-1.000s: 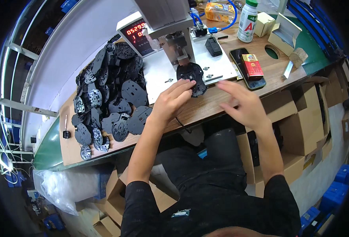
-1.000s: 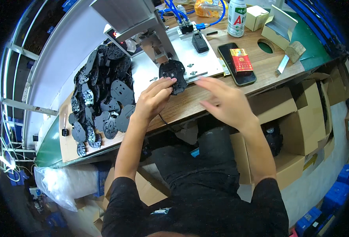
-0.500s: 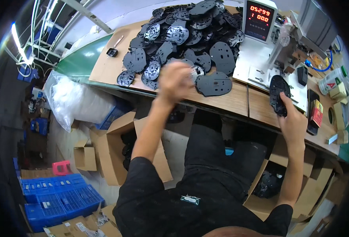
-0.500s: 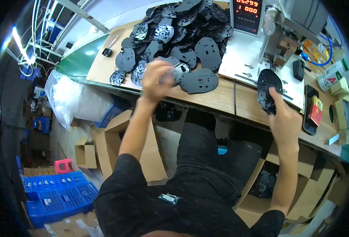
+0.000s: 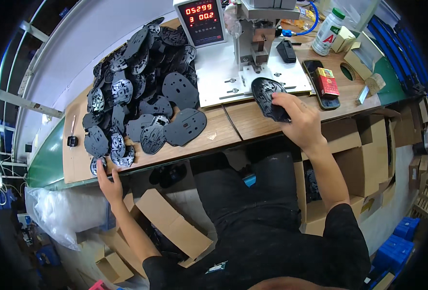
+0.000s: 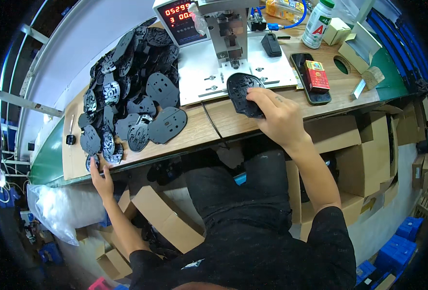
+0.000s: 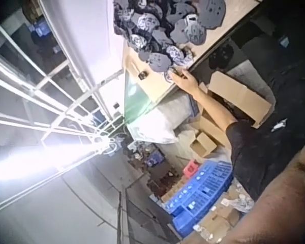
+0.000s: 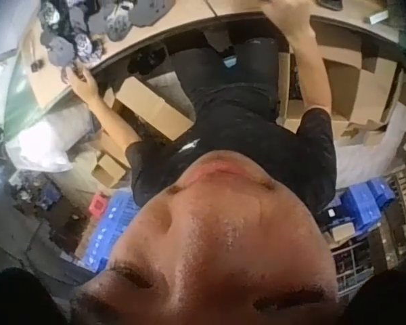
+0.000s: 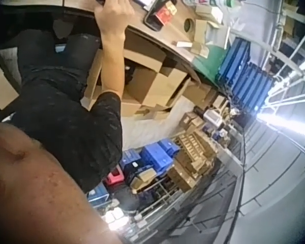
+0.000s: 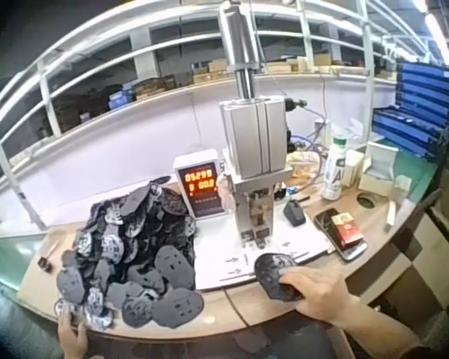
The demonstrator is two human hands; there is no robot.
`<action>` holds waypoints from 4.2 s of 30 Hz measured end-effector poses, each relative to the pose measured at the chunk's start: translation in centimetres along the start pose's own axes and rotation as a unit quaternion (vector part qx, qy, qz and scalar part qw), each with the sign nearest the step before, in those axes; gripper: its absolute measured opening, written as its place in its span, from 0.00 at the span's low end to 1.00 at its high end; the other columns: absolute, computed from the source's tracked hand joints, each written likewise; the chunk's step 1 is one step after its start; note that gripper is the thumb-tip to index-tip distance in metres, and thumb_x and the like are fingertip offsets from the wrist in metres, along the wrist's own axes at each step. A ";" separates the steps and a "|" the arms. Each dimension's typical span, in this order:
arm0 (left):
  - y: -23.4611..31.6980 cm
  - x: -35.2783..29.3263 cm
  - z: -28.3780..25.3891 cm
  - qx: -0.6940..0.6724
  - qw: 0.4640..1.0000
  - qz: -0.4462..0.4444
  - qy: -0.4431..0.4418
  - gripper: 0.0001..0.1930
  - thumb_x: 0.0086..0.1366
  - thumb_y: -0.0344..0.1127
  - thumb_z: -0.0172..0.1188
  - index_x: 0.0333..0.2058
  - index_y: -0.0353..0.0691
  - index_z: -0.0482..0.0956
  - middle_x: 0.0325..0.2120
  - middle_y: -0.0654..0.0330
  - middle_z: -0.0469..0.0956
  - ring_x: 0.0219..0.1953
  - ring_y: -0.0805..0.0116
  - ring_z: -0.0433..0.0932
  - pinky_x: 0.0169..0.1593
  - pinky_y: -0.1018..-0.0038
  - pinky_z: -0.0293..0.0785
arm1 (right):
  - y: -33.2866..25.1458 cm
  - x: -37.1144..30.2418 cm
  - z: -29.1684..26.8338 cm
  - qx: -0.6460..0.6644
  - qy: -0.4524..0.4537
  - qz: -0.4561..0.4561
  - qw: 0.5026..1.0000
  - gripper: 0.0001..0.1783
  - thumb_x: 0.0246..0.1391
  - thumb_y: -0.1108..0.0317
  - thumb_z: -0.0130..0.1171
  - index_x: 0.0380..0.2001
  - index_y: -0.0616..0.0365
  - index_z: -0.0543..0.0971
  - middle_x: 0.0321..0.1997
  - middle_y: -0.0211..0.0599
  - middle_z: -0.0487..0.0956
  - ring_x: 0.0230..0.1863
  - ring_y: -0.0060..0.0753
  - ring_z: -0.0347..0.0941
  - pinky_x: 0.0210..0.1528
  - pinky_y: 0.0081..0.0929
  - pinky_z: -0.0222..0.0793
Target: The person assembles plastic components into computer mouse shells by hand, using a pneumatic press machine at an assembly station to join the parts.
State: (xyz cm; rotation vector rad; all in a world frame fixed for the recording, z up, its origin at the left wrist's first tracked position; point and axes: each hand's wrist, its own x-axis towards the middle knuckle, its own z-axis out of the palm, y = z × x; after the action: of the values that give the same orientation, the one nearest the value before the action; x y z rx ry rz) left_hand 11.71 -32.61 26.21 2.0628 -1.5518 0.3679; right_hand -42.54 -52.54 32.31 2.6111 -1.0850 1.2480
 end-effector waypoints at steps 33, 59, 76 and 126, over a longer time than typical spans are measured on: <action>-2.3 -2.7 -2.0 -0.050 0.995 -0.014 0.081 0.22 0.61 0.18 0.56 0.55 0.31 0.74 0.51 0.48 0.79 0.53 0.54 0.79 0.59 0.66 0.71 | 1.4 3.2 1.7 -0.069 -0.142 -0.017 0.987 0.17 0.44 0.74 0.62 0.42 0.56 0.78 0.53 0.40 0.81 0.32 0.41 0.83 0.31 0.31 0.79; 36.7 9.9 9.4 -0.254 0.818 0.515 -0.033 0.15 0.58 0.24 0.59 0.46 0.36 0.79 0.46 0.56 0.82 0.51 0.58 0.81 0.56 0.62 0.78 | 5.3 -36.5 -10.3 -0.188 -0.101 0.519 0.828 0.27 0.51 0.68 0.64 0.55 0.60 0.75 0.50 0.56 0.79 0.47 0.52 0.79 0.50 0.39 0.74; 38.1 10.4 11.1 -0.242 0.862 0.446 0.016 0.19 0.55 0.26 0.60 0.47 0.37 0.79 0.43 0.57 0.82 0.47 0.58 0.81 0.52 0.66 0.79 | 0.5 -6.8 -3.1 0.205 0.011 0.226 0.952 0.12 0.51 0.78 0.63 0.40 0.60 0.82 0.38 0.37 0.83 0.29 0.23 0.77 0.27 0.17 0.72; 8.7 -2.4 1.6 -0.039 0.993 0.086 0.066 0.29 0.47 0.30 0.73 0.50 0.39 0.78 0.44 0.53 0.75 0.47 0.52 0.75 0.51 0.63 0.73 | 1.9 3.2 1.4 -0.013 -0.154 0.029 0.988 0.29 0.41 0.79 0.59 0.53 0.54 0.77 0.55 0.41 0.79 0.45 0.48 0.80 0.44 0.34 0.78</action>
State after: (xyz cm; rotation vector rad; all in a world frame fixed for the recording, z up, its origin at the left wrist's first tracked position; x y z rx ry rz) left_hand 2.54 -33.36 25.82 1.8125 -1.6411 0.4901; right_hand -41.34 -56.26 33.16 2.8360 -1.2176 0.8470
